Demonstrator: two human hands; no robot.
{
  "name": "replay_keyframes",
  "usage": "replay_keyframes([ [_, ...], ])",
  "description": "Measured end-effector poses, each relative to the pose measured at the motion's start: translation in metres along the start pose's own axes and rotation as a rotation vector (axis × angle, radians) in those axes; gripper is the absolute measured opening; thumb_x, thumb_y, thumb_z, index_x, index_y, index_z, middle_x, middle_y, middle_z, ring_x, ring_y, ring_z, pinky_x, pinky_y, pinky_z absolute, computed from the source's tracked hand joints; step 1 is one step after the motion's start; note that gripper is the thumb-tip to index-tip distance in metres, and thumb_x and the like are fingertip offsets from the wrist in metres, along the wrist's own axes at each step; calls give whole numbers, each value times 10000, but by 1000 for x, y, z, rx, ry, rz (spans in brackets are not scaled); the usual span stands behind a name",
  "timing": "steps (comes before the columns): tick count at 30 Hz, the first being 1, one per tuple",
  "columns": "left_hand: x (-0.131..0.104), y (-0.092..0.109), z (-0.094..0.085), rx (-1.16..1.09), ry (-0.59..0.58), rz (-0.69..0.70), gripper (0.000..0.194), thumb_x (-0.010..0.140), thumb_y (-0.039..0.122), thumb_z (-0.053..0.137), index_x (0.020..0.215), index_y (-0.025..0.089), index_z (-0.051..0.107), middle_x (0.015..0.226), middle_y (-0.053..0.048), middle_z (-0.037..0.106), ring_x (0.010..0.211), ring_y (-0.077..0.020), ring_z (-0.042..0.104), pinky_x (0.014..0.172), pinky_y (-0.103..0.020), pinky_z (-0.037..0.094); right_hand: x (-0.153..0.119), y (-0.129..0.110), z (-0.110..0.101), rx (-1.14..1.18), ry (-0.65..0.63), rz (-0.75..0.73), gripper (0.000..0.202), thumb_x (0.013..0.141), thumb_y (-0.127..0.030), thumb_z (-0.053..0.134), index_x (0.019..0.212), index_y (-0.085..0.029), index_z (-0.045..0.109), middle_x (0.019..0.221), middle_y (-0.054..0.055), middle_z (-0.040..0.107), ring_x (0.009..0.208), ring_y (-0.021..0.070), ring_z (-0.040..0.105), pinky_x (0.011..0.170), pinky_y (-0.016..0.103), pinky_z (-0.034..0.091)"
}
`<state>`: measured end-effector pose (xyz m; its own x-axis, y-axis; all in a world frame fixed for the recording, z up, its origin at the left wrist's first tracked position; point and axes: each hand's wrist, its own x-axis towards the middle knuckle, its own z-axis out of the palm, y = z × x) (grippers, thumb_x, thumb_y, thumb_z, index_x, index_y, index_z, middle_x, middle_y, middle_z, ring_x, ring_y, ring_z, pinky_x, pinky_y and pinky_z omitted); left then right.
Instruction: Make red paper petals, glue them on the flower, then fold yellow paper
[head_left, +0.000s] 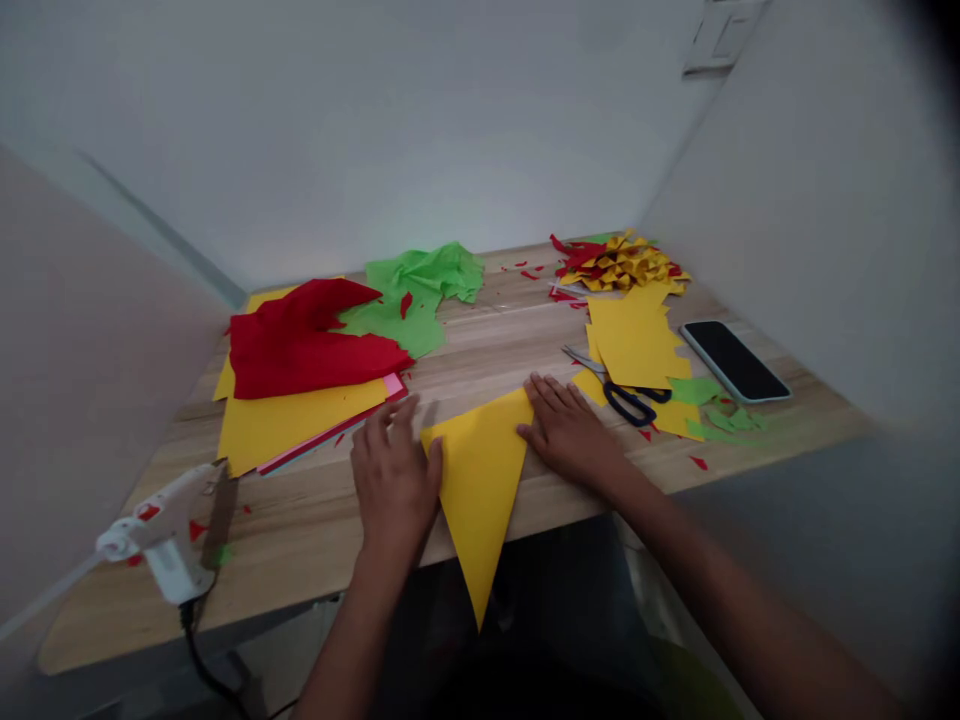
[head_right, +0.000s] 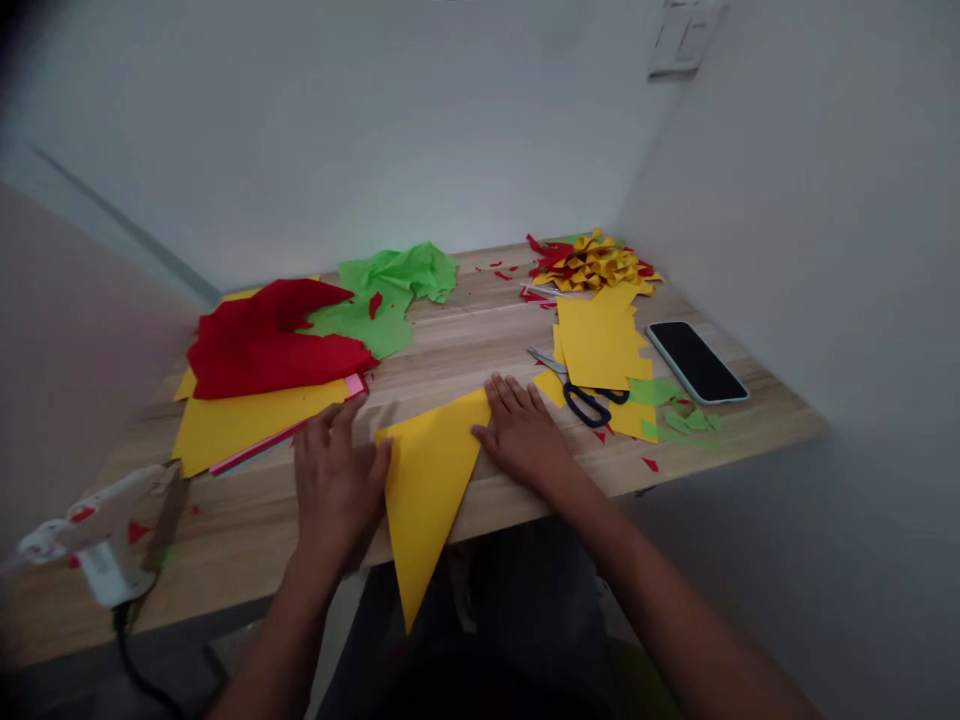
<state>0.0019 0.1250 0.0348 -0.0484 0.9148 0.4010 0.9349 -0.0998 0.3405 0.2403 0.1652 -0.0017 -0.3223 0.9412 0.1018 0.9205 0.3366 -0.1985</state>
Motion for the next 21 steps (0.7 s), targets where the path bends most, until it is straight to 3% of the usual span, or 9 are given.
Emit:
replay_keyframes([
  [1, 1, 5, 0, -30, -55, 130, 446, 895, 245, 559, 1339, 203, 538, 1334, -141, 560, 1243, -293, 502, 1043, -463, 401, 0, 0, 0, -10, 3, -5, 658, 979, -469, 371, 1510, -80, 354, 1587, 160, 315, 1466, 315, 289, 1203, 522, 203],
  [3, 2, 14, 5, -132, -308, 376, 371, 922, 219, 530, 1288, 249, 582, 1354, -83, 574, 1267, -228, 508, 1085, -403, 399, 1, 0, 1, -28, 3, -13, 650, 985, -459, 361, 1510, -76, 353, 1588, 156, 316, 1462, 317, 295, 1202, 518, 207],
  [5, 2, 20, 14, -159, -544, 518, 351, 945, 261, 520, 1289, 274, 590, 1419, -52, 552, 1330, -213, 477, 1134, -404, 364, 1, 0, 2, -40, -1, -10, 628, 996, -429, 346, 1508, -65, 355, 1586, 152, 322, 1458, 320, 303, 1198, 514, 219],
  [6, 3, 21, 19, -132, -603, 538, 374, 958, 301, 509, 1326, 279, 566, 1478, -50, 504, 1382, -227, 427, 1165, -436, 322, -1, 0, 2, -43, -4, -5, 610, 1002, -408, 336, 1506, -65, 360, 1586, 146, 326, 1458, 323, 301, 1196, 512, 226],
  [11, 11, 18, 39, 41, -590, 466, 483, 1011, 407, 373, 1481, 302, 398, 1619, -41, 290, 1495, -265, 227, 1208, -522, 195, -25, -7, 4, -3, -30, -107, 542, 1018, -386, 336, 1506, -158, 392, 1585, 51, 346, 1474, 327, 257, 1201, 522, 223],
  [17, 32, 12, 49, 105, -530, 388, 482, 1009, 393, 371, 1478, 285, 407, 1621, -38, 284, 1494, -270, 229, 1212, -509, 188, -60, -25, -2, 35, -39, -263, 470, 1024, -377, 366, 1463, -246, 467, 1529, -12, 449, 1424, 322, 355, 1181, 547, 267],
  [21, 34, 12, 52, 104, -507, 387, 487, 1005, 393, 377, 1479, 287, 407, 1616, -37, 297, 1489, -269, 245, 1211, -505, 194, -66, -30, -5, 52, -12, -299, 524, 1002, -413, 423, 1487, -217, 426, 1552, 1, 417, 1418, 309, 360, 1180, 506, 294],
])
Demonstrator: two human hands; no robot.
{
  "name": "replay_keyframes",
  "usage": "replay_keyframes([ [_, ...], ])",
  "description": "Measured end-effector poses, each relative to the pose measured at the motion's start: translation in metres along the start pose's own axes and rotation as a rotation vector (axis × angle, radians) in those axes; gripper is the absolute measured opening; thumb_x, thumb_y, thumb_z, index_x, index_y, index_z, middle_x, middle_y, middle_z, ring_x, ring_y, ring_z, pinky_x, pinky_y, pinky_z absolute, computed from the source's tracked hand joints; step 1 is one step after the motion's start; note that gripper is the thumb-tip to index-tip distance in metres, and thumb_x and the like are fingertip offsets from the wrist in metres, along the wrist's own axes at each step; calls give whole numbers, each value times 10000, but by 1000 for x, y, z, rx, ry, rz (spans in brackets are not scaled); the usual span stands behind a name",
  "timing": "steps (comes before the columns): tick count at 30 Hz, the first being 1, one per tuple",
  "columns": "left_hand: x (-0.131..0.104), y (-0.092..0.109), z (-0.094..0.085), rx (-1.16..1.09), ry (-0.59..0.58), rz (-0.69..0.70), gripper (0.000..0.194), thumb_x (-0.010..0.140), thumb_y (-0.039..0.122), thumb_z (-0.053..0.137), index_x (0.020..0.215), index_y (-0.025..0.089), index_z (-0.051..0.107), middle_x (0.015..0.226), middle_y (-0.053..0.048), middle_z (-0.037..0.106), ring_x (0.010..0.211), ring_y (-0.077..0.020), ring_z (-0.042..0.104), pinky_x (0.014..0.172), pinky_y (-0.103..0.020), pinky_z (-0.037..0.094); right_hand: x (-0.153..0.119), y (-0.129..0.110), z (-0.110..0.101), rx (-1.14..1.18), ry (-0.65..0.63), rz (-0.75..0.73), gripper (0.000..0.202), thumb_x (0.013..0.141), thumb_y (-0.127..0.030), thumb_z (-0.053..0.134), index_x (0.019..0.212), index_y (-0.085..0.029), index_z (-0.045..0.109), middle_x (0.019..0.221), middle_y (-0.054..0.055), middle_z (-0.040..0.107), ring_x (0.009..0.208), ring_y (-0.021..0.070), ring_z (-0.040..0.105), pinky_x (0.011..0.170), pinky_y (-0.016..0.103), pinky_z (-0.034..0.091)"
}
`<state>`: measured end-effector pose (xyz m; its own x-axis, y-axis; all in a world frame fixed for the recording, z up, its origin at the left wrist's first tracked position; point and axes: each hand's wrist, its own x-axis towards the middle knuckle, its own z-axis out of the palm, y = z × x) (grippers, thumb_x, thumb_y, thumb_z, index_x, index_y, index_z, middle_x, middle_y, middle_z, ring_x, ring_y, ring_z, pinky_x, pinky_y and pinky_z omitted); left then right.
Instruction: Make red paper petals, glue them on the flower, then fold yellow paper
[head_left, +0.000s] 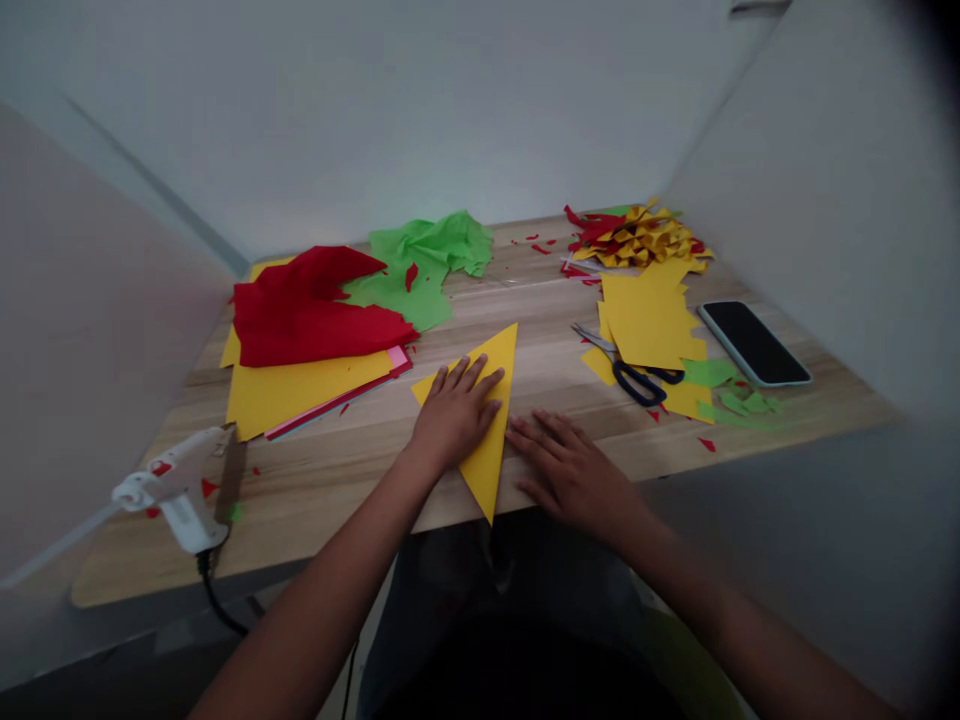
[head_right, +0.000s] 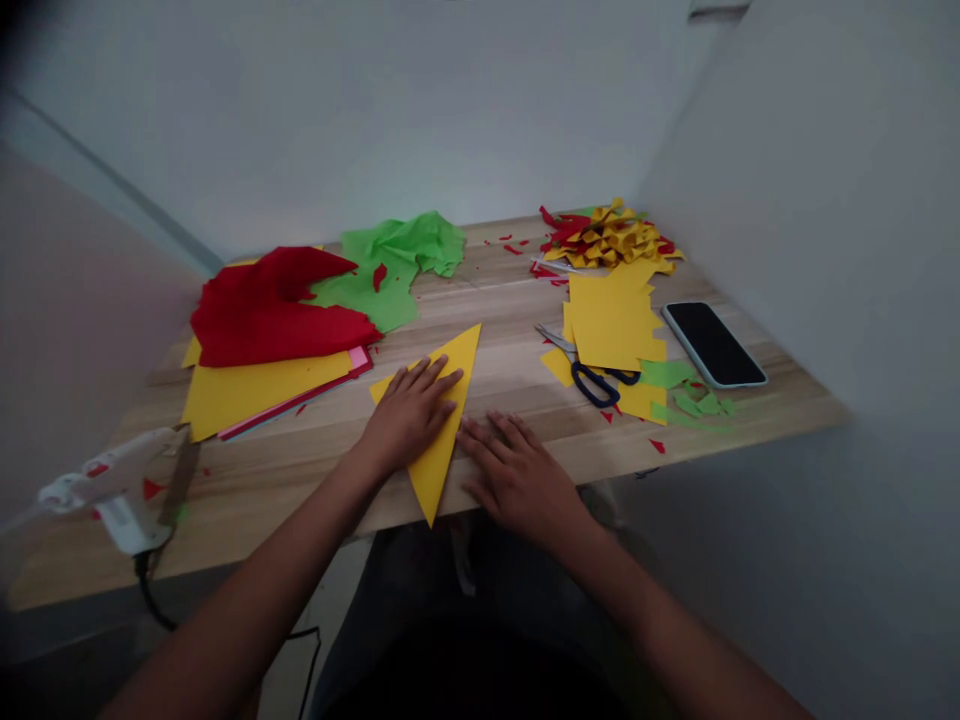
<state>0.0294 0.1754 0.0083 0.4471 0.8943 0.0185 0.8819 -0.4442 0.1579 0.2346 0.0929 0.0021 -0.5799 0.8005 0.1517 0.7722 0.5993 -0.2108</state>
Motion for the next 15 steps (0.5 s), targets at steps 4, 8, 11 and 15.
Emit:
replay_keyframes([
  [4, -2, 1, 0, -8, 5, 10, 489, 1004, 393, 378, 1480, 283, 407, 1616, -43, 296, 1489, -268, 243, 1209, -506, 197, 0, -3, 2, 17, -7, -39, 593, 962, -453, 497, 1500, -222, 401, 1561, 11, 402, 1435, 332, 326, 1184, 538, 272],
  [8, -2, 1, 0, -18, 16, 4, 490, 1002, 396, 384, 1478, 286, 410, 1608, -37, 317, 1486, -260, 255, 1212, -496, 193, -12, -10, 5, 53, 8, -98, 521, 973, -420, 503, 1465, -258, 452, 1519, -28, 465, 1422, 306, 356, 1187, 527, 278],
  [11, -3, 1, 0, -27, 27, 5, 490, 1002, 405, 378, 1476, 288, 413, 1607, -32, 321, 1483, -258, 261, 1213, -488, 191, -26, -16, 8, 50, 49, -129, 457, 984, -357, 507, 1436, -289, 485, 1496, -59, 493, 1407, 288, 381, 1179, 525, 295],
  [15, -3, 2, 0, -30, 27, 0, 492, 998, 398, 389, 1477, 288, 414, 1607, -36, 320, 1483, -263, 262, 1213, -491, 190, -36, -22, 9, 21, 81, -156, 408, 976, -276, 528, 1381, -313, 542, 1470, -73, 524, 1390, 287, 404, 1163, 528, 319],
])
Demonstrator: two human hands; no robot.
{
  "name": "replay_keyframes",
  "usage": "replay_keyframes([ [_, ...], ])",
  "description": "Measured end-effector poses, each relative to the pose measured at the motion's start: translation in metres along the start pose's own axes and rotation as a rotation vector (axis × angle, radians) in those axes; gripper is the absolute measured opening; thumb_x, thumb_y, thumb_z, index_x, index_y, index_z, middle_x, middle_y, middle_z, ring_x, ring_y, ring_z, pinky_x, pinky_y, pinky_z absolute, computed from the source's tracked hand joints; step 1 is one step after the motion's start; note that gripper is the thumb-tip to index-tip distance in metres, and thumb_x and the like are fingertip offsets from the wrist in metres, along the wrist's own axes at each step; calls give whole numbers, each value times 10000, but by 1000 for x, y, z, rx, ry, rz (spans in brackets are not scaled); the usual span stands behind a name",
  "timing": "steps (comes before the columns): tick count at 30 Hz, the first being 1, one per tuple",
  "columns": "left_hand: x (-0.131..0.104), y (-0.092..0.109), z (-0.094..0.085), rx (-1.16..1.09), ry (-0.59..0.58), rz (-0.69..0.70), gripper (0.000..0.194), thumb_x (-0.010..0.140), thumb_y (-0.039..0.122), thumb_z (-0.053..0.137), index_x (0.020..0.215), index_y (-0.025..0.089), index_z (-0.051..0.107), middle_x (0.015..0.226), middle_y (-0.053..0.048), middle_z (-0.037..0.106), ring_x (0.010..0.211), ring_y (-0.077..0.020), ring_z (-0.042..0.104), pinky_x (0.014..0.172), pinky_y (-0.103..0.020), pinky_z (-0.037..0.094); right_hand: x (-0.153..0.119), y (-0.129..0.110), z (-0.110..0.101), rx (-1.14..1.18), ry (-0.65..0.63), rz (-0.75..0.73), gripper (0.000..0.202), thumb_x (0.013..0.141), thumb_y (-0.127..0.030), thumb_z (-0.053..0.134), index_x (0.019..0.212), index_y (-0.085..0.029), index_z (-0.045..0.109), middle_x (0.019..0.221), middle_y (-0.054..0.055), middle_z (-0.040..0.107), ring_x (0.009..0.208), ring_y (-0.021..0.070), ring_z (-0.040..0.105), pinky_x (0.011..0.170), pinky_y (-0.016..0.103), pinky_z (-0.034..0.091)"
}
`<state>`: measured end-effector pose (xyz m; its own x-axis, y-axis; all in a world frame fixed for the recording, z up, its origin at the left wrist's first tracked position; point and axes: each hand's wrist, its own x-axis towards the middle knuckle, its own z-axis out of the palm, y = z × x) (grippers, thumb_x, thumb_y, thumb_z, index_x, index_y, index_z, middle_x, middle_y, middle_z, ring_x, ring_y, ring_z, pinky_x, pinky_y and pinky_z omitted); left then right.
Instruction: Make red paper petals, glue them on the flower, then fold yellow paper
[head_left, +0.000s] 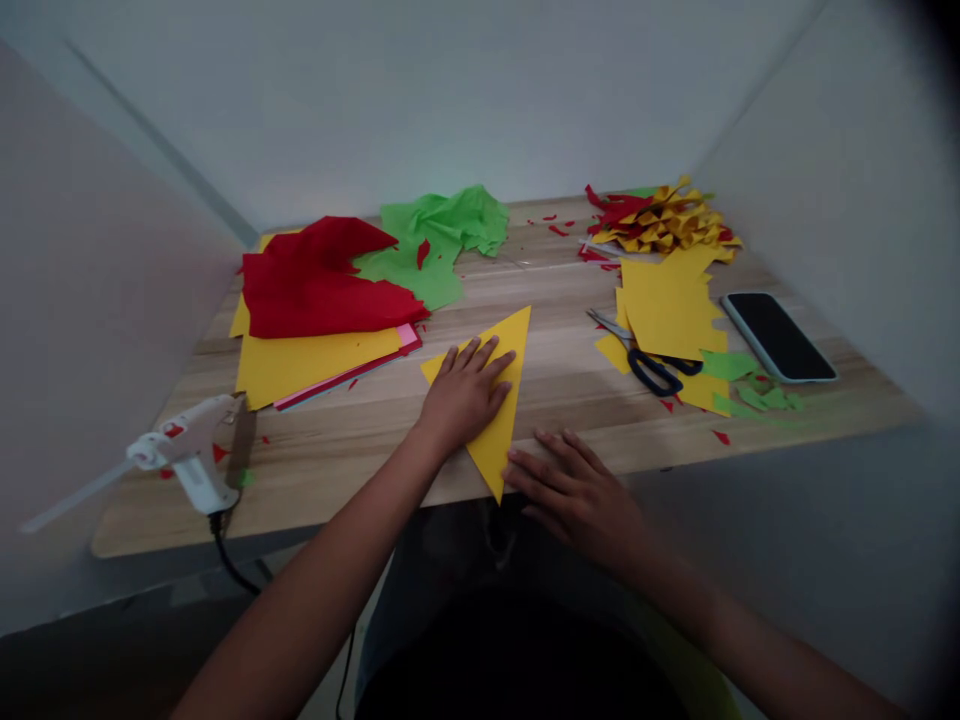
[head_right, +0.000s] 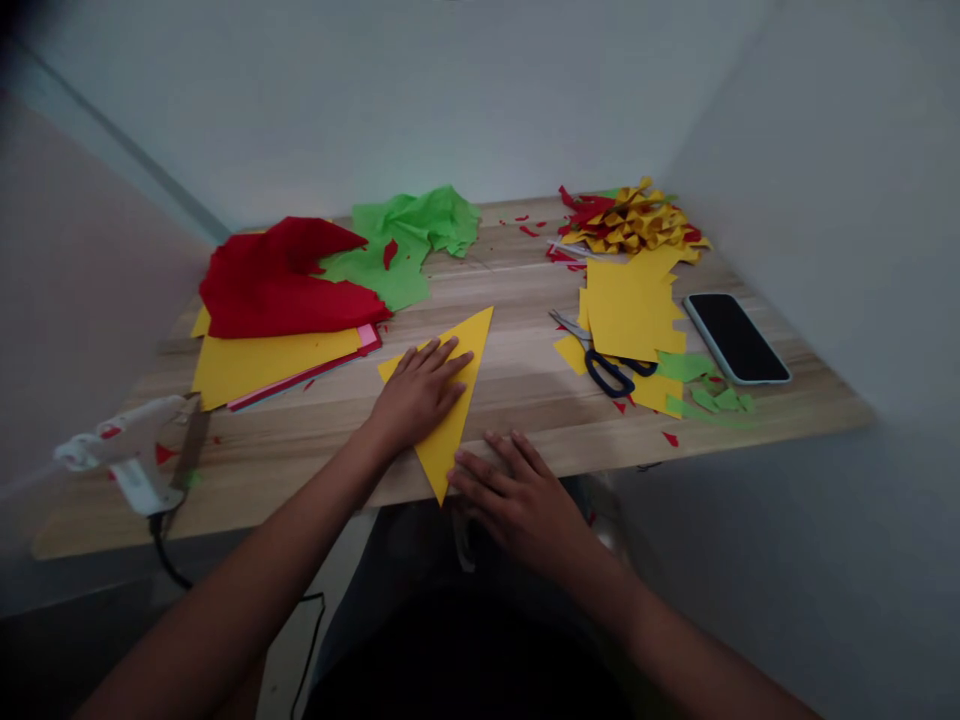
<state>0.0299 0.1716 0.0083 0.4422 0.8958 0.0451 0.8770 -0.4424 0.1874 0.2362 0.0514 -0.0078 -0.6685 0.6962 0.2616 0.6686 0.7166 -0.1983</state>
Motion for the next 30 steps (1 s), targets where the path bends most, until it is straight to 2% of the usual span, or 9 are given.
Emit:
replay_keyframes([
  [6, 0, 0, 1, 11, -3, -1, 493, 999, 400, 380, 1477, 287, 414, 1609, -41, 316, 1482, -269, 260, 1210, -492, 193, -5, -2, 4, -2, -16, -74, 457, 958, -218, 541, 1402, -323, 516, 1496, -62, 494, 1415, 285, 372, 1167, 541, 313],
  [11, 0, -1, 2, 21, 2, 1, 497, 999, 401, 370, 1482, 287, 403, 1612, -37, 310, 1487, -266, 247, 1213, -492, 183, 1, -8, 9, 7, 1, -63, 403, 974, -241, 526, 1368, -317, 556, 1479, -63, 514, 1405, 284, 393, 1152, 498, 359],
  [16, -1, -2, 3, 4, -1, 2, 499, 1001, 407, 353, 1482, 286, 400, 1614, -33, 307, 1489, -255, 241, 1216, -490, 171, 14, -17, 13, 46, 140, -13, 361, 958, -239, 556, 1315, -262, 608, 1410, 20, 592, 1333, 262, 487, 1114, 468, 410],
  [19, -2, -3, 4, 4, 3, 8, 499, 999, 408, 353, 1480, 285, 402, 1612, -31, 311, 1489, -250, 241, 1217, -483, 174, 20, -12, 17, 17, 103, 23, 476, 951, -281, 561, 1414, -183, 514, 1462, 88, 533, 1364, 278, 460, 1135, 493, 390],
  [22, -2, -3, 4, 9, 15, 11, 497, 999, 406, 352, 1478, 286, 404, 1611, -28, 314, 1487, -251, 247, 1215, -482, 179, 18, -13, 24, 13, 81, -33, 428, 964, -194, 511, 1389, -221, 538, 1429, 36, 570, 1371, 249, 462, 1143, 472, 391],
  [25, -2, -4, 4, 5, 21, 18, 493, 1000, 407, 354, 1474, 286, 412, 1607, -32, 322, 1484, -257, 257, 1211, -492, 187, 12, -24, 23, 81, 161, -116, 357, 962, -135, 487, 1271, -238, 632, 1286, 5, 684, 1297, 216, 546, 1111, 424, 432],
  [28, -2, -4, 3, -4, 26, 21, 490, 999, 400, 361, 1470, 276, 426, 1601, -50, 333, 1480, -271, 267, 1206, -503, 197, 16, -32, 9, 198, 182, -303, 311, 974, -166, 465, 1210, -208, 663, 1134, 7, 757, 1164, 164, 644, 1065, 347, 471],
  [30, -2, -4, 2, -10, 29, 25, 477, 998, 374, 364, 1458, 273, 446, 1591, -46, 354, 1474, -270, 282, 1205, -500, 204, 28, -27, -3, 193, 139, -282, 346, 978, -170, 432, 1251, -186, 644, 1170, 40, 743, 1156, 151, 647, 1073, 333, 461],
])
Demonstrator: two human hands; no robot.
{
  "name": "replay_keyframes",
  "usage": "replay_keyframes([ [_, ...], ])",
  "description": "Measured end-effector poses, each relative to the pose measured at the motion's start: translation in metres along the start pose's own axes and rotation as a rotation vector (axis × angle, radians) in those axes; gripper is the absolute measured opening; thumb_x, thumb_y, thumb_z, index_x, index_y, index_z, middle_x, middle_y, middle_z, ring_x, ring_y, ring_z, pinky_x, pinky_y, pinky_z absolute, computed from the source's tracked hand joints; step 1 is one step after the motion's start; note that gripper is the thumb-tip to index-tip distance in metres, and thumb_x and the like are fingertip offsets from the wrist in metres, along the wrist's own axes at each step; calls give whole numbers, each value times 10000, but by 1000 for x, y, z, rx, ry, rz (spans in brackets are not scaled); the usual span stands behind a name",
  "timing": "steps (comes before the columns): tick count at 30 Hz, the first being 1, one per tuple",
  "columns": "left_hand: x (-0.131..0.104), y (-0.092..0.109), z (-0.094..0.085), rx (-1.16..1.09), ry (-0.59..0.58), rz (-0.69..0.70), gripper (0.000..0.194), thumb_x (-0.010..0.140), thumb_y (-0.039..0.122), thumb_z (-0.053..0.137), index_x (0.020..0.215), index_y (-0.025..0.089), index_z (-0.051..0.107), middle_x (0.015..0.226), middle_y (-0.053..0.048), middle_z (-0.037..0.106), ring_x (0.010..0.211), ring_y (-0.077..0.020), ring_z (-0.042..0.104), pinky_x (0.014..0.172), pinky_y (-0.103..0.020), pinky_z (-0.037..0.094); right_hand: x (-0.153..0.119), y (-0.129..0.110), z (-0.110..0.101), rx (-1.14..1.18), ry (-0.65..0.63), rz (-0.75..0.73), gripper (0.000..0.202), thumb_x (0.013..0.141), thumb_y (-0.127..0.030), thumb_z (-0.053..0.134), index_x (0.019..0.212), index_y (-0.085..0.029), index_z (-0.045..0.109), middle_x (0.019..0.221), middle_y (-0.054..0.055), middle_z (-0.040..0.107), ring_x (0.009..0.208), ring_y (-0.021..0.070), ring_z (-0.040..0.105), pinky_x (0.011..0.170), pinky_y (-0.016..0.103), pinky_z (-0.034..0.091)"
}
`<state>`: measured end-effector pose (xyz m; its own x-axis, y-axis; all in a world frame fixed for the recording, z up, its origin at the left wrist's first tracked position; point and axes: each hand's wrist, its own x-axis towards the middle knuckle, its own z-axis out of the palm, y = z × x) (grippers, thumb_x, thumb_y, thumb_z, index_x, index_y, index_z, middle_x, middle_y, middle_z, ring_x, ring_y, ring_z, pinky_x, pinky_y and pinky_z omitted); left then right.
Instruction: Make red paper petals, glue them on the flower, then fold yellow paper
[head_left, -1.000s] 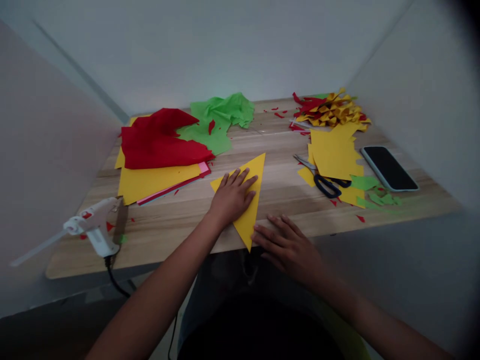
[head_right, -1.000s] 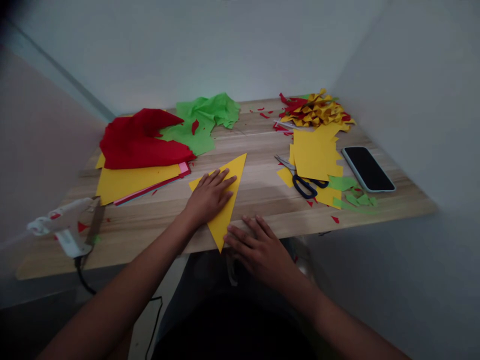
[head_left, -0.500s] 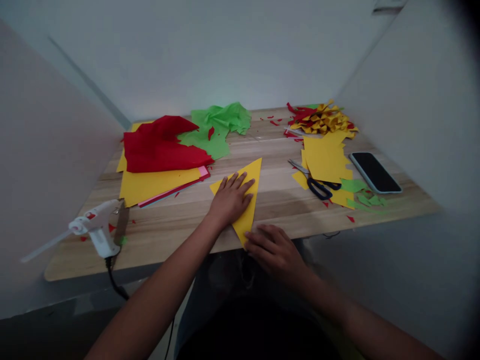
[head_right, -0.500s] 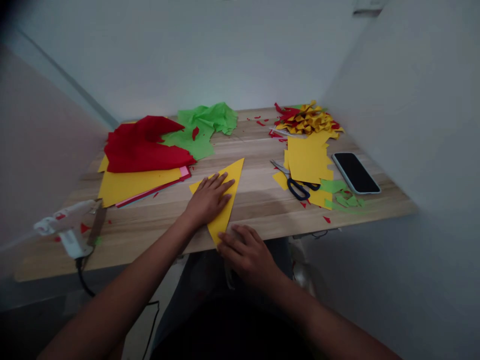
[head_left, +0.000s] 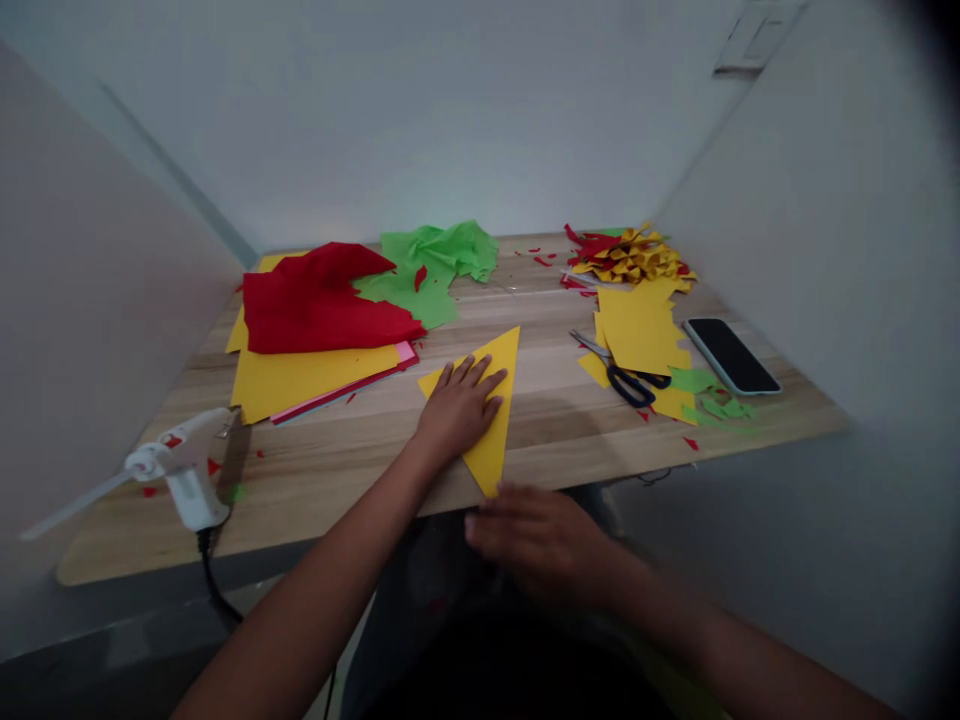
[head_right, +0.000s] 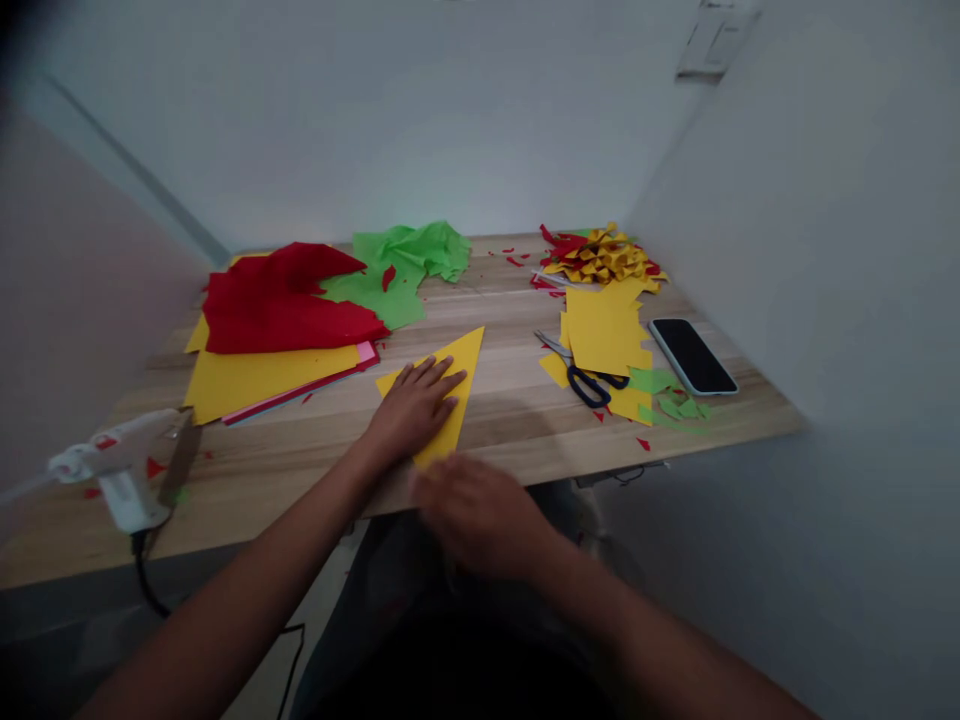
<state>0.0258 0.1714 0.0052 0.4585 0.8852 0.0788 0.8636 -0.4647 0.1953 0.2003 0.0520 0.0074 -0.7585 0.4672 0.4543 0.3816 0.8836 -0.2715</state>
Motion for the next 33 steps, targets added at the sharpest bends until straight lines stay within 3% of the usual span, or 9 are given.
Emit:
replay_keyframes([
  [2, 0, 0, -1, -2, 0, 3, 466, 995, 318, 355, 1444, 254, 465, 1580, -35, 376, 1467, -255, 298, 1208, -481, 211, 13, 16, -7, -141, -57, 284, 405, 969, -154, 401, 1317, -148, 609, 1291, 103, 675, 1241, 195, 595, 1104, 383, 432],
  [5, -1, 0, -2, 0, -3, 7, 474, 991, 262, 329, 1443, 207, 464, 1573, -36, 390, 1462, -241, 309, 1210, -456, 220, 29, 46, -4, -296, -191, 497, 463, 958, -154, 377, 1377, -66, 553, 1399, 156, 580, 1336, 268, 505, 1145, 437, 371],
  [10, -3, 1, 0, 16, 8, 25, 483, 1007, 282, 298, 1464, 204, 434, 1576, -39, 385, 1468, -242, 296, 1208, -451, 217, 50, 86, 3, -363, -266, 663, 517, 943, -161, 368, 1431, -30, 477, 1496, 179, 460, 1399, 275, 418, 1150, 442, 328],
  [16, -3, 0, 2, 12, 38, 34, 474, 1002, 291, 320, 1451, 215, 452, 1564, -38, 405, 1456, -247, 317, 1208, -456, 216, 84, 145, -5, -426, -197, 821, 522, 931, -194, 395, 1419, -40, 500, 1462, 183, 507, 1334, 369, 459, 1119, 521, 313],
  [19, -3, 0, 2, 19, 43, 30, 472, 998, 286, 326, 1449, 234, 459, 1562, -40, 409, 1452, -252, 326, 1203, -463, 223, 94, 165, -3, -435, -160, 882, 528, 964, -231, 362, 1443, -29, 459, 1503, 180, 456, 1364, 381, 416, 1117, 537, 307],
  [22, -2, 1, 1, 37, 35, 10, 479, 989, 278, 336, 1452, 248, 454, 1563, -37, 407, 1445, -252, 337, 1194, -464, 241, 89, 165, 1, -412, -155, 894, 535, 992, -294, 353, 1459, -47, 440, 1532, 156, 419, 1392, 370, 387, 1130, 524, 305],
  [27, -4, 5, -1, 51, 39, 7, 481, 981, 268, 336, 1446, 251, 458, 1562, -34, 410, 1437, -245, 342, 1186, -453, 250, 57, 128, 6, -398, -131, 851, 542, 996, -283, 350, 1485, -55, 402, 1546, 141, 399, 1432, 355, 332, 1167, 519, 256],
  [30, -5, 11, -6, 67, 50, -5, 476, 969, 263, 350, 1424, 229, 486, 1511, -93, 467, 1372, -304, 412, 1126, -498, 321, 39, 104, 7, -353, -54, 777, 537, 987, -251, 337, 1486, -61, 399, 1541, 149, 409, 1423, 316, 367, 1162, 496, 291],
  [33, 7, 10, -13, 81, 39, -3, 437, 955, 275, 374, 1346, 201, 555, 1353, -165, 576, 1236, -355, 510, 1019, -536, 401, 34, 89, 6, -273, -95, 653, 496, 990, -241, 331, 1448, -118, 477, 1495, 102, 490, 1403, 277, 409, 1162, 467, 317],
])
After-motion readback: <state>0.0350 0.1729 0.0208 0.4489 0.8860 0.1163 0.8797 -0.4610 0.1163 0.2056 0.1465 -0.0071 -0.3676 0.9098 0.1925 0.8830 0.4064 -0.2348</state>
